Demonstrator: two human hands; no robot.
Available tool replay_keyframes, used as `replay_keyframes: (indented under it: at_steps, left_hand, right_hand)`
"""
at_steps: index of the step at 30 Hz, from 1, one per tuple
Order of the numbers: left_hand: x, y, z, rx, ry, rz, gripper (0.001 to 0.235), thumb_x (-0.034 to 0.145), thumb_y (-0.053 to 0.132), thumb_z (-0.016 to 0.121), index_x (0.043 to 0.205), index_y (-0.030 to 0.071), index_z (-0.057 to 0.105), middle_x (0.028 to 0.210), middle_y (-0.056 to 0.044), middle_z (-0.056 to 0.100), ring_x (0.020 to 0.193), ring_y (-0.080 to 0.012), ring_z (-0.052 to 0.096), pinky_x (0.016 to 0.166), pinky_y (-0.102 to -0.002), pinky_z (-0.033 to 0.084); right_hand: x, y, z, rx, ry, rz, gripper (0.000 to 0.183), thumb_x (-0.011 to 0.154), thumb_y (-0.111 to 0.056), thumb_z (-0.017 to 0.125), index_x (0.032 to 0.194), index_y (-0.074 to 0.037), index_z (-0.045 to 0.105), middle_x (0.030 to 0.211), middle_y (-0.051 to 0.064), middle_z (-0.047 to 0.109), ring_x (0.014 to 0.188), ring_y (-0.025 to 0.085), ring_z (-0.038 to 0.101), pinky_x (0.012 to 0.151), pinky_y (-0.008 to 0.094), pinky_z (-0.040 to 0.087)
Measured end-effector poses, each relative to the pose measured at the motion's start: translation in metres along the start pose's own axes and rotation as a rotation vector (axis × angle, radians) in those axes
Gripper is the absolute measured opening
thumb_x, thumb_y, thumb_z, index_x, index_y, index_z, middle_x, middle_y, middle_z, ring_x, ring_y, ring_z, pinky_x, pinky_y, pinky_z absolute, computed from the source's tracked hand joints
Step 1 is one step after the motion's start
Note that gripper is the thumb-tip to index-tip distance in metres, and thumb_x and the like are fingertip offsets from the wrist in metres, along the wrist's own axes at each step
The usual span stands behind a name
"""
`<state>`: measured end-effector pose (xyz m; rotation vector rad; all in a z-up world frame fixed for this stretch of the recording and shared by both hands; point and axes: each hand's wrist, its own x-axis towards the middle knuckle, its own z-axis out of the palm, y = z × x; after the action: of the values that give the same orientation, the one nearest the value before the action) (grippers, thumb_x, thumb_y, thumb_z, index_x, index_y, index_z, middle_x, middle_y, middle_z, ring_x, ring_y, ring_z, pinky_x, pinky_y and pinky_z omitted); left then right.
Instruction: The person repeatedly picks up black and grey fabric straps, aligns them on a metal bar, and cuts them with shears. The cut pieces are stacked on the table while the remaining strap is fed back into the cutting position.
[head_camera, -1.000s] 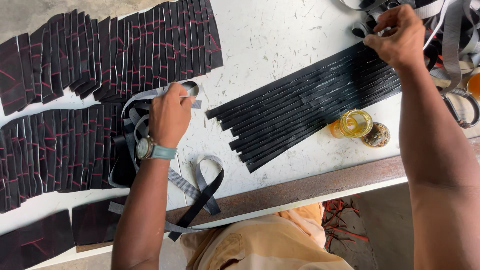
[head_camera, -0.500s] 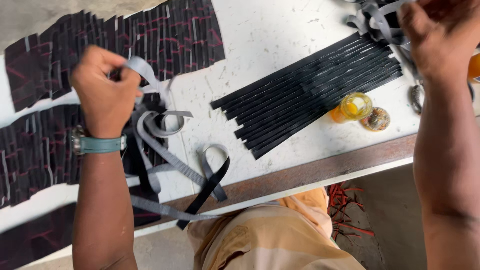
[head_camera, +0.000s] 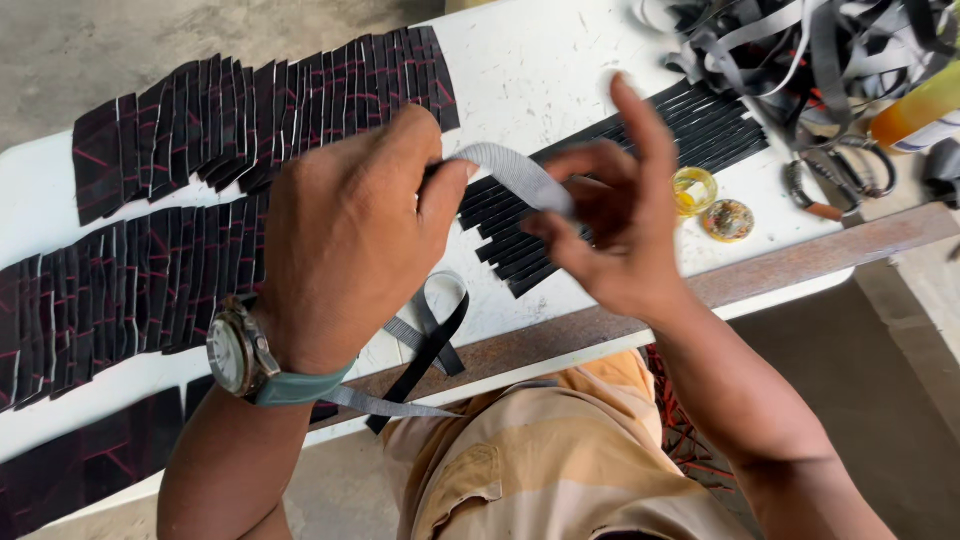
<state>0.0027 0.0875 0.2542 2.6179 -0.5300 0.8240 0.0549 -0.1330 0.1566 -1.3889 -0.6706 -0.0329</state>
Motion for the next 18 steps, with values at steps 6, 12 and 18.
replay_keyframes:
  at_steps: [6, 12, 18]
  left_hand:
    - [0.01, 0.013, 0.027, -0.164, -0.224, -0.105, 0.029, 0.098, 0.024, 0.075, 0.084, 0.003, 0.061, 0.059, -0.009, 0.064, 0.047, -0.0196, 0.065, 0.036, -0.035, 0.044]
    - [-0.009, 0.031, 0.074, -0.422, -0.489, -0.131, 0.032, 0.094, 0.028, 0.075, 0.079, 0.002, 0.061, 0.057, -0.013, 0.062, 0.051, -0.0245, 0.064, 0.044, -0.039, 0.045]
    - [-0.03, 0.04, 0.119, -0.748, -0.684, -0.288, 0.028, 0.094, 0.028, 0.07, 0.082, 0.004, 0.064, 0.066, -0.009, 0.072, 0.06, -0.0178, 0.075, 0.051, -0.034, 0.054]
  right_hand:
    - [-0.077, -0.011, -0.1, 0.203, 0.018, 0.057, 0.103, 0.079, 0.018, 0.074, 0.163, -0.013, 0.024, 0.122, 0.017, 0.065, 0.103, 0.024, 0.071, 0.085, 0.035, 0.064]
    - [-0.145, -0.013, -0.172, 0.452, 0.132, 0.159, 0.084, 0.07, 0.017, 0.079, 0.144, -0.006, 0.047, 0.119, 0.024, 0.069, 0.114, 0.033, 0.072, 0.095, 0.042, 0.06]
    - [-0.167, 0.004, -0.211, 0.588, 0.182, 0.065, 0.044, 0.101, 0.016, 0.069, 0.14, 0.001, 0.054, 0.116, 0.023, 0.074, 0.107, 0.032, 0.075, 0.094, 0.041, 0.061]
